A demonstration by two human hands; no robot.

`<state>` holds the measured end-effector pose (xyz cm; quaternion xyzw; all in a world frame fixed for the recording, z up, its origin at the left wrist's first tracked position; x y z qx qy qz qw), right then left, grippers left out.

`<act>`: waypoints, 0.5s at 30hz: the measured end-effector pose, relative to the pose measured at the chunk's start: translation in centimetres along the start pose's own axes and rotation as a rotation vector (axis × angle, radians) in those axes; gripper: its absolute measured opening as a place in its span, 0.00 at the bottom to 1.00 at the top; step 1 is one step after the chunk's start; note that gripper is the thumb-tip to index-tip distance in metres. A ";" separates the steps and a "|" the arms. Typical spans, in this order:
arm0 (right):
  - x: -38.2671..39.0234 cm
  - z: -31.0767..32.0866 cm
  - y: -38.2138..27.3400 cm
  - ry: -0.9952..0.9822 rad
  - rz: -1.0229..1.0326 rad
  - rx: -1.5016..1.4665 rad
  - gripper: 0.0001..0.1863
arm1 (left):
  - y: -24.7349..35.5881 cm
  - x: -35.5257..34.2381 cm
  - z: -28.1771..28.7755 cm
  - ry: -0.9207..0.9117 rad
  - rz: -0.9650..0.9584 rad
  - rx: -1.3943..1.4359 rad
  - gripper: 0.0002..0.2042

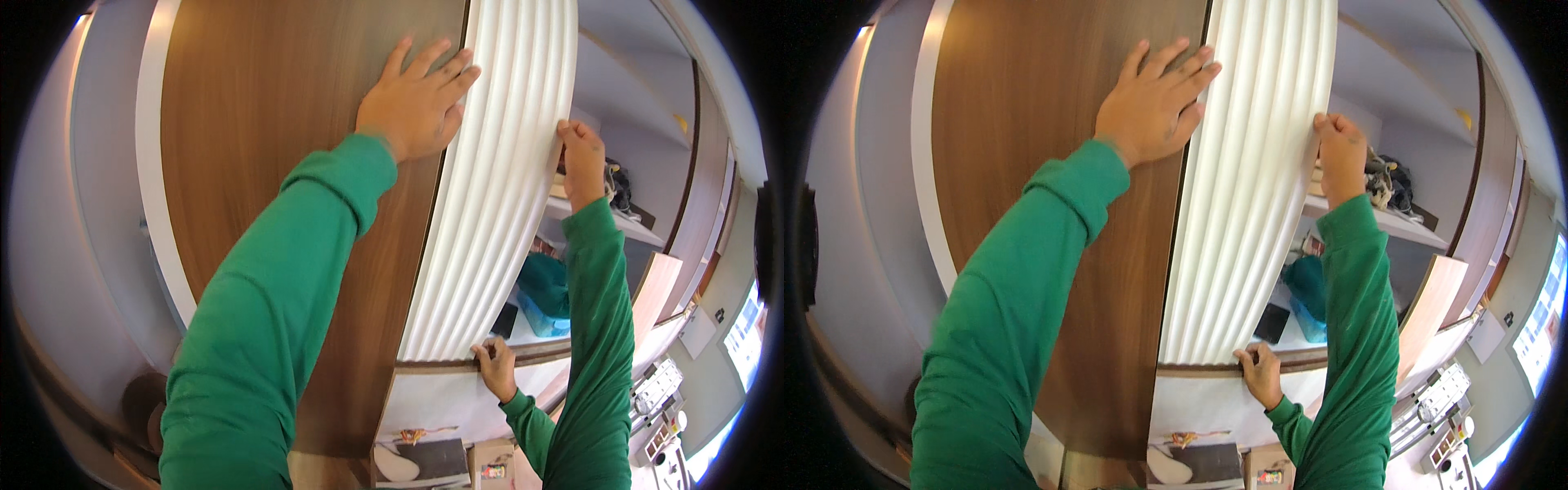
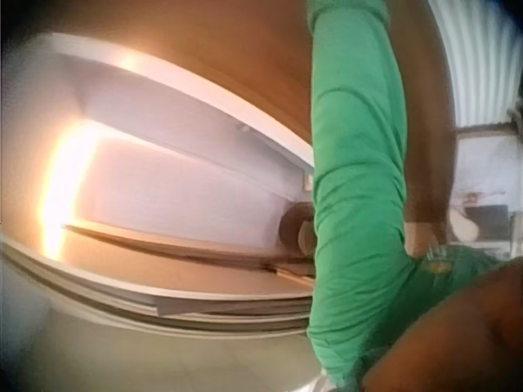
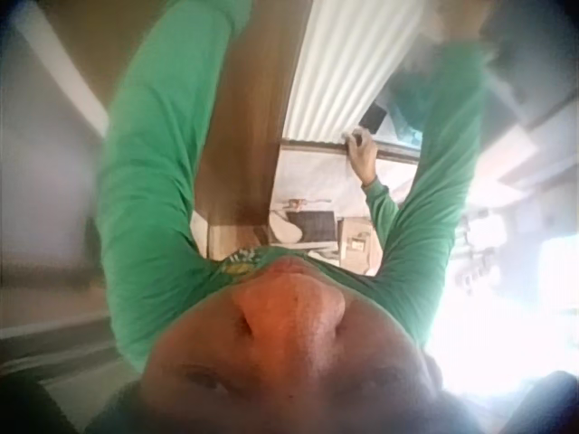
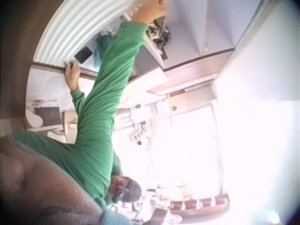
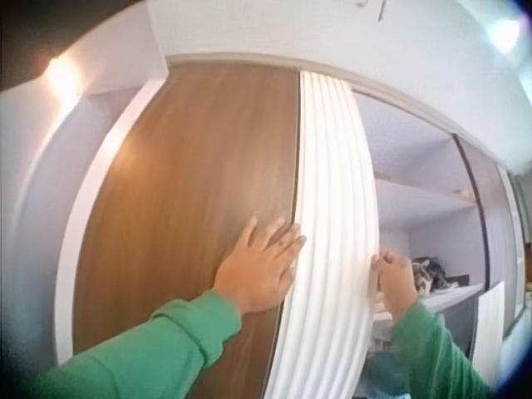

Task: The person sweeps a workbench with a broom, then picks up a white corrugated panel and smooths its edges with a metal block. They carry the panel to a wall unit and fit it into a vertical slot, adjusting it to align with the surrounding wood trim.

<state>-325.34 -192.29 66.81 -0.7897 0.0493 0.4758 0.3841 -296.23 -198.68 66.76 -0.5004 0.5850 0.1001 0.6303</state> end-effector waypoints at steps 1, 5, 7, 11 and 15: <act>0.0 0.1 -0.2 0.016 0.026 0.051 0.12 | 0.0 -0.2 0.1 -0.012 0.009 0.010 0.23; 0.8 0.4 -0.2 0.046 0.007 0.071 0.13 | 0.9 -0.2 0.2 -0.033 0.036 0.062 0.24; 0.7 0.8 0.0 0.016 -0.028 0.007 0.13 | 1.3 -0.3 0.3 -0.040 0.043 0.083 0.24; 1.6 0.1 -1.7 0.001 -0.061 -0.039 0.13 | 0.9 -0.6 0.8 -0.054 0.044 0.066 0.25; 1.4 -0.6 -1.1 0.060 0.070 0.023 0.15 | 1.0 -0.9 0.8 -0.065 0.041 0.061 0.26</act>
Point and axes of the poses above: each hand's wrist, its own x-axis away from the middle knuckle, its own z-axis out of the back of the hand, y = z × x, the point moved 1 cm from there along -x, towards the middle knuckle, and after that the axes turned 9 degrees about y, right-handed, at the moved point
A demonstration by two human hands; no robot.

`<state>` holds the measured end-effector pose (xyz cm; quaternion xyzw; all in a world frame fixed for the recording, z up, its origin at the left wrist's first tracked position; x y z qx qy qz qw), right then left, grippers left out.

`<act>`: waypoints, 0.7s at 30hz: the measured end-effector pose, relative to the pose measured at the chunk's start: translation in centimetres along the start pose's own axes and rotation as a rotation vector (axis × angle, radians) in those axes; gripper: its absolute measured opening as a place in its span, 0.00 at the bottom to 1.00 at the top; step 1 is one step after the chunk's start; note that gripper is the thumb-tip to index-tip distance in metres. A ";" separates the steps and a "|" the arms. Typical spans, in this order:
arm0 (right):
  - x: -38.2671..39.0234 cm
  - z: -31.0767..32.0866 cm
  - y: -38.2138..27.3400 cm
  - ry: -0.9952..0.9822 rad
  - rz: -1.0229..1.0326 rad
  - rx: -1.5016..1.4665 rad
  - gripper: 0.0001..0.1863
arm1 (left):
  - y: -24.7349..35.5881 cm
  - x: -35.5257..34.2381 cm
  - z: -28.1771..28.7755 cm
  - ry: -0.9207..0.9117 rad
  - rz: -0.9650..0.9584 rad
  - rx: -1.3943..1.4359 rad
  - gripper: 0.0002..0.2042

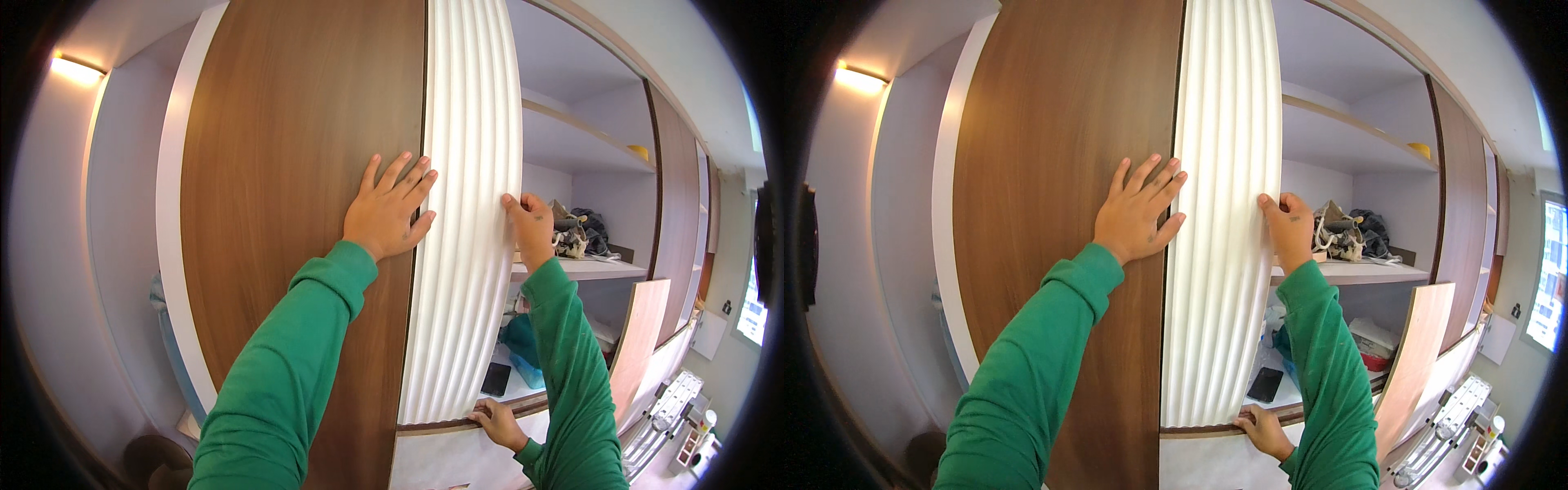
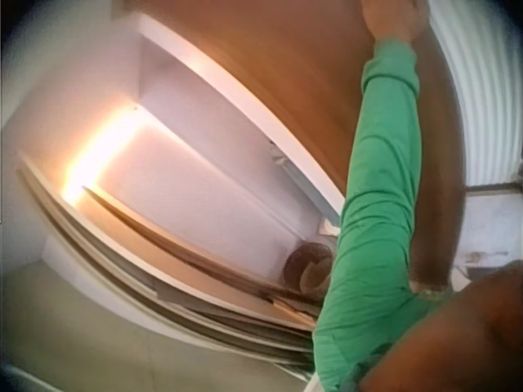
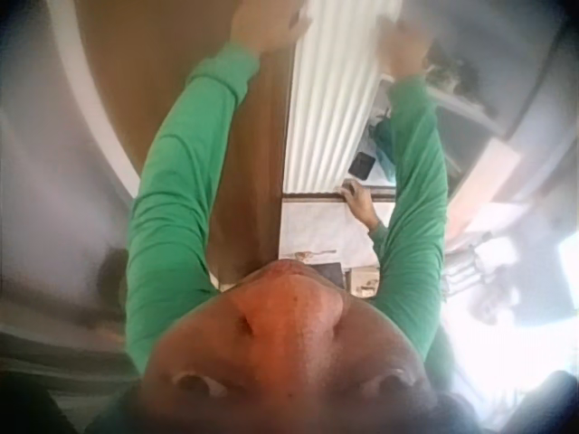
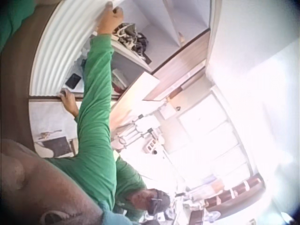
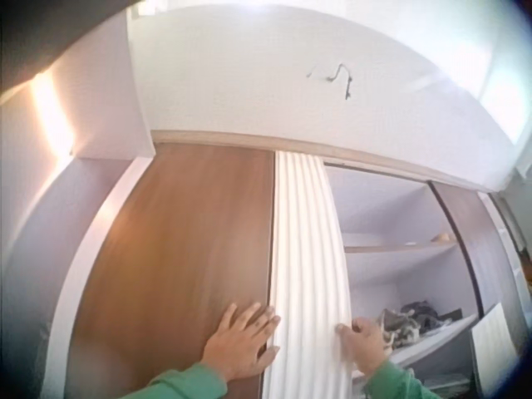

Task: The person sweeps a workbench with a broom, then picks up a white corrugated panel and smooths its edges with a metal block. They carry the panel to a wall unit and fit it into a vertical slot, adjusting it to align with the surrounding wood trim.

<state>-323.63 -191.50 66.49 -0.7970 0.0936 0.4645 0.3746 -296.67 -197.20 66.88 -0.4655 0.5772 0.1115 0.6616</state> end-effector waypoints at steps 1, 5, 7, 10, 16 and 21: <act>0.0 0.2 0.1 -0.001 0.007 0.007 0.15 | 0.1 0.0 -0.1 0.000 -0.002 -0.003 0.26; 0.2 0.4 -0.4 -0.004 0.027 0.048 0.17 | 0.2 0.0 -0.4 0.000 -0.004 -0.018 0.26; 0.5 0.5 -0.9 -0.003 0.046 0.108 0.17 | 0.2 0.1 -0.4 0.002 -0.003 -0.024 0.26; 0.5 0.7 -1.4 0.007 0.086 0.202 0.17 | 0.3 0.0 -0.4 0.014 -0.005 -0.025 0.26; 0.3 0.5 -1.0 0.068 0.136 0.296 0.18 | 0.3 0.0 -0.3 0.025 -0.004 0.000 0.25; 0.9 -0.1 -1.5 0.150 0.161 0.301 0.16 | 0.1 0.0 -0.1 0.032 0.004 0.009 0.25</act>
Point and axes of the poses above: each hand's wrist, its own x-axis away from the middle knuckle, its own z-axis out of the back of the hand, y = z × x, the point moved 1 cm from there along -x, towards the middle knuckle, and after that the axes turned 9 degrees about y, right-handed, at the moved point
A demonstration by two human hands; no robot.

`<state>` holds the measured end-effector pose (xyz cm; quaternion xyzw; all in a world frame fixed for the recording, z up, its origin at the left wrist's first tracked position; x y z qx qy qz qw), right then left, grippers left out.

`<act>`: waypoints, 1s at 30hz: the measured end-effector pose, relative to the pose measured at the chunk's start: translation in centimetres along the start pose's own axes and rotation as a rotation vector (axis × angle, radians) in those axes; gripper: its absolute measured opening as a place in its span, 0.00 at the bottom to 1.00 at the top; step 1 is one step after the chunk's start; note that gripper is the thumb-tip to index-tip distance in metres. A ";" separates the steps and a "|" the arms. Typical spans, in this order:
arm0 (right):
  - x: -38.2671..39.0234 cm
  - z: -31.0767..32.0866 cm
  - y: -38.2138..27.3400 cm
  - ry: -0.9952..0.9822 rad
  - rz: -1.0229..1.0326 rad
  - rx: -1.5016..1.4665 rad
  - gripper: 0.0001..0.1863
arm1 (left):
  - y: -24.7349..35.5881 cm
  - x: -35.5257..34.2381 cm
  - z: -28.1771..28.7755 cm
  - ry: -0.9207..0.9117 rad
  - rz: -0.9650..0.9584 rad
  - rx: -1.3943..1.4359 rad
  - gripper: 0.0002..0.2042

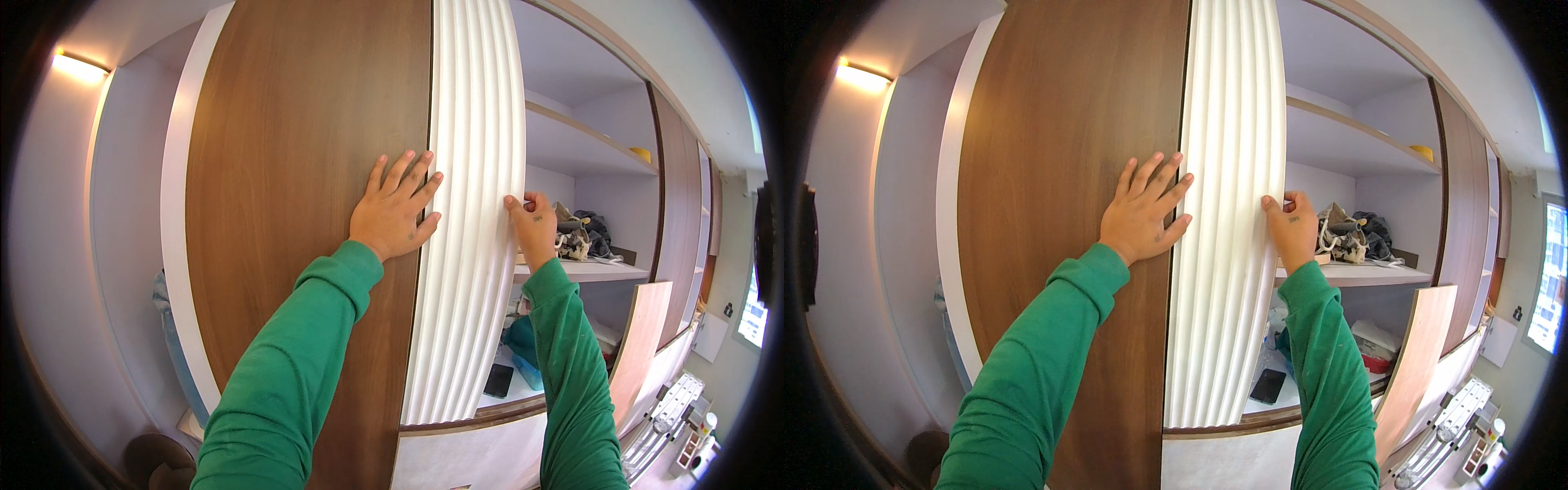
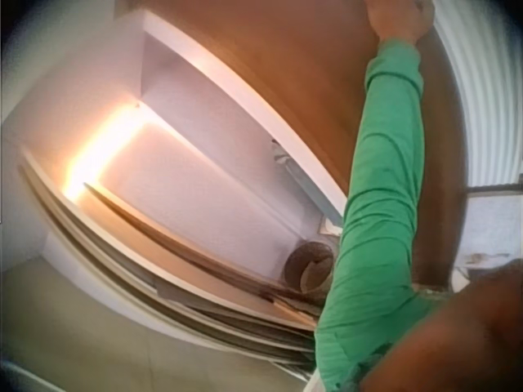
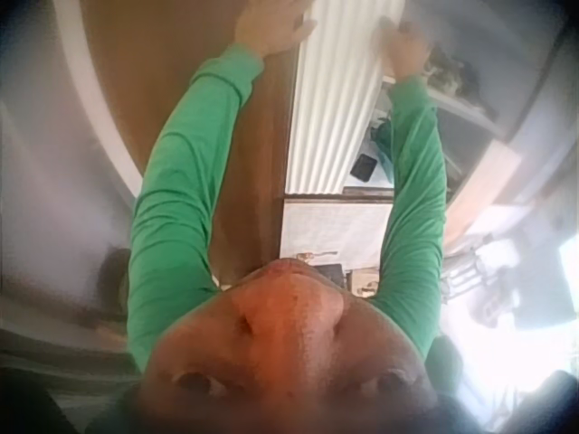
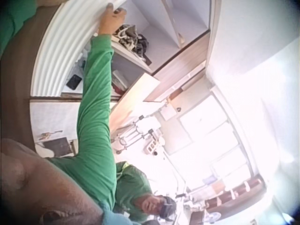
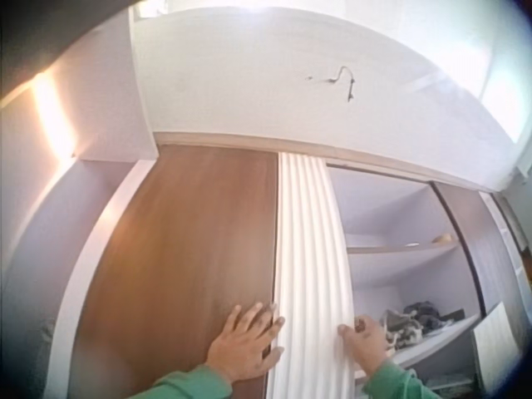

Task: The person sweeps a workbench with a broom, then picks up a white corrugated panel and smooths its edges with a metal block. They carry the panel to a wall unit and fit it into a vertical slot, adjusting it to align with the surrounding wood trim.

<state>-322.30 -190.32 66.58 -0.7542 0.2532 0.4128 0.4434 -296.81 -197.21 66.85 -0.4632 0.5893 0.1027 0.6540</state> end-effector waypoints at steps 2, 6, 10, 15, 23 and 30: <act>-0.4 -0.1 0.6 -0.036 -0.010 -0.004 0.16 | 0.0 -0.1 0.0 0.005 0.002 0.002 0.25; -0.8 -0.2 0.7 -0.069 -0.019 -0.053 0.16 | 0.0 -0.2 0.1 0.004 0.011 0.008 0.25; -0.6 -0.1 0.4 -0.091 -0.023 -0.007 0.17 | 0.0 0.0 0.0 -0.016 0.024 -0.012 0.26; -0.4 1.1 0.7 0.169 0.234 0.158 0.19 | 0.3 -0.3 0.1 -0.054 0.033 -0.037 0.27; 11.7 10.7 -14.5 -0.556 0.822 0.255 0.12 | 0.0 -0.7 -0.6 -0.019 -0.025 -0.122 0.27; 19.1 14.3 -17.0 -0.968 1.098 0.293 0.12 | 0.5 0.1 -0.8 -0.008 -0.092 -0.135 0.27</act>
Point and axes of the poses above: each hand's wrist, its own x-axis away from the middle knuckle, its own z-axis out of the back of the hand, y = z × x, the point moved 1 cm from there along -x, towards the middle knuckle, and after that the axes turned 9 degrees about y, right-handed, at the moved point
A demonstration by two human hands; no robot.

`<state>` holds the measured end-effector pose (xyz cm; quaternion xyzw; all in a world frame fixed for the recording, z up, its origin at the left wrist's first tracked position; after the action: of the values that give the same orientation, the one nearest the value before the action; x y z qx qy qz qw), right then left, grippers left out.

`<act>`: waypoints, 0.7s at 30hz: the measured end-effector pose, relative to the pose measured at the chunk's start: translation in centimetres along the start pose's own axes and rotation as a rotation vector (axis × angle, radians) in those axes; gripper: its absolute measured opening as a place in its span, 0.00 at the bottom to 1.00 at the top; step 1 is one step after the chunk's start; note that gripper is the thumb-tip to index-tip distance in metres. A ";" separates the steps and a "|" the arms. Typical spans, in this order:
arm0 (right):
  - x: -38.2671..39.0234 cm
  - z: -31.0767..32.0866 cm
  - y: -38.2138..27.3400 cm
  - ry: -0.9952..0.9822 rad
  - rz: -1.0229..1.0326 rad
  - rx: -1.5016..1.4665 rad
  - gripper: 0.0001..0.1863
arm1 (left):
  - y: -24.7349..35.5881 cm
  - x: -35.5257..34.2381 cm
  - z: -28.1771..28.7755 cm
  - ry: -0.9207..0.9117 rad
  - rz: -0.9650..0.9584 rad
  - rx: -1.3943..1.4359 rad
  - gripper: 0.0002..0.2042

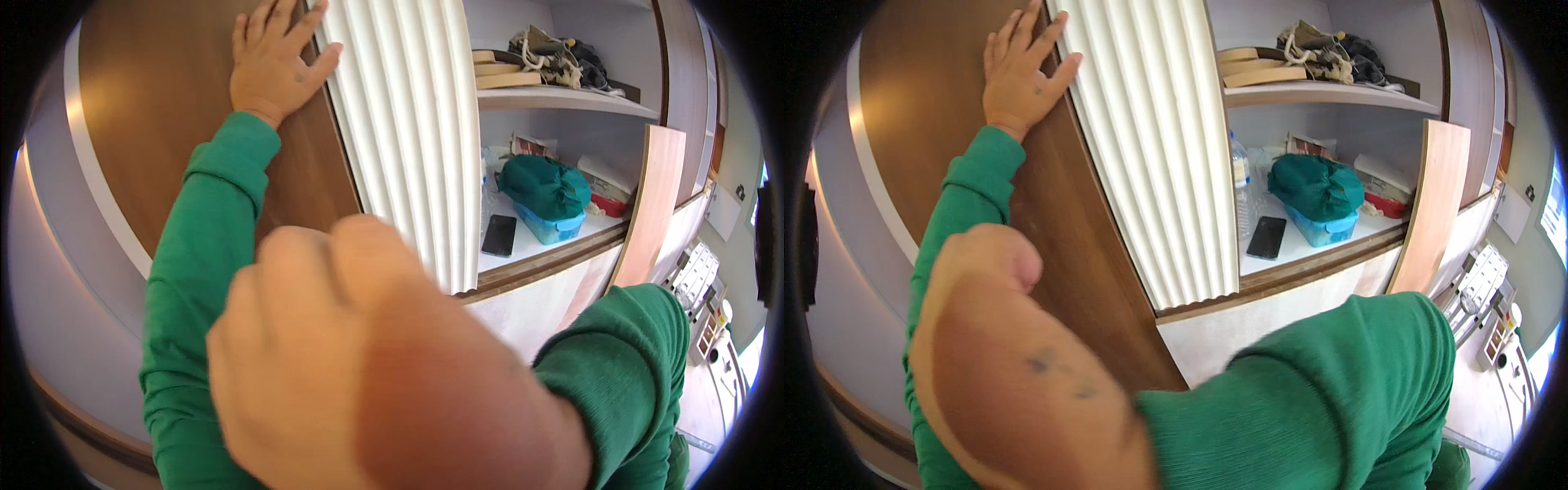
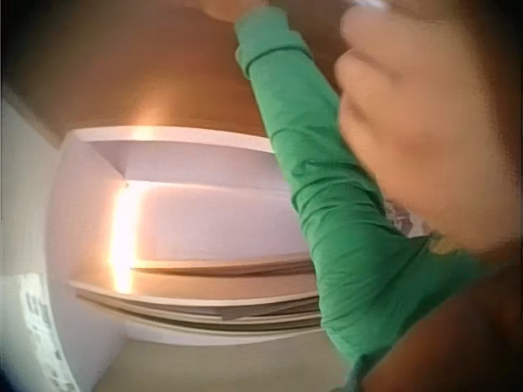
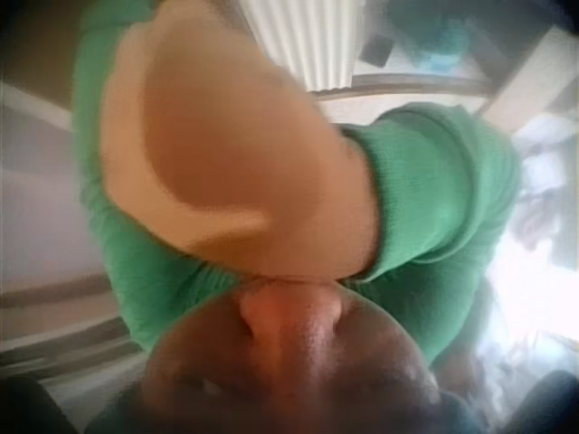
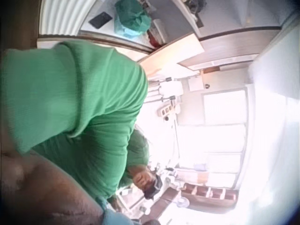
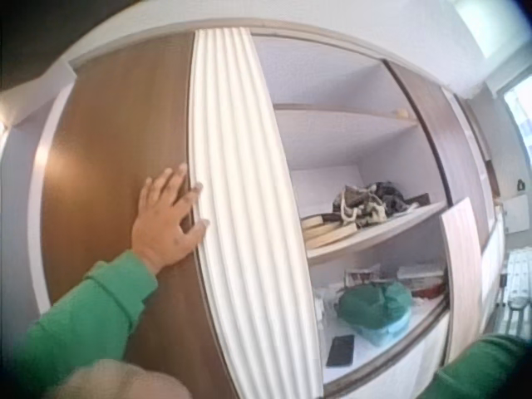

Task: The person sweeps a workbench with a broom, then picks up a white corrugated panel and smooths its edges with a metal block. They carry the panel to a wall unit and fit it into a vertical slot, adjusting it to align with the surrounding wood trim.

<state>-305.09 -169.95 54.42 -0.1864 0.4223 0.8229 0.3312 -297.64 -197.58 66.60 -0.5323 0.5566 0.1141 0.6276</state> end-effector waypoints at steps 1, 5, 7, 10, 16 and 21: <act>0.1 -0.4 -0.2 -0.007 0.015 -0.002 0.12 | -0.1 0.1 0.6 -0.021 0.014 -0.005 0.27; 0.4 -0.6 -0.5 -0.013 0.054 -0.007 0.12 | -0.5 -0.4 0.9 -0.069 0.036 -0.022 0.28; 1.3 0.8 -0.4 -0.045 0.033 0.011 0.13 | 1.7 -0.8 -0.7 -0.065 0.040 0.040 0.28; 0.6 -0.8 -0.1 0.023 0.063 -0.047 0.13 | -0.2 0.3 -0.6 -0.032 -0.010 -0.012 0.28; 2.8 1.2 2.2 0.120 -0.067 -0.038 0.13 | -0.3 -1.8 1.0 -0.022 -0.084 -0.013 0.29; 2.2 -3.4 9.6 0.407 -0.569 -0.214 0.14 | -1.1 2.0 0.5 -0.063 0.013 -0.032 0.28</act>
<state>-313.36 -175.95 56.67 -0.4898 0.3223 0.6836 0.4346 -295.83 -198.54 65.43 -0.5347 0.5382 0.1436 0.6355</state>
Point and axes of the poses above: each hand's wrist, its own x-axis away from the middle knuckle, its own z-axis out of the back of the hand, y = z × x, the point moved 1 cm from there along -x, towards the middle knuckle, and after that the axes turned 9 degrees about y, right-handed, at the moved point
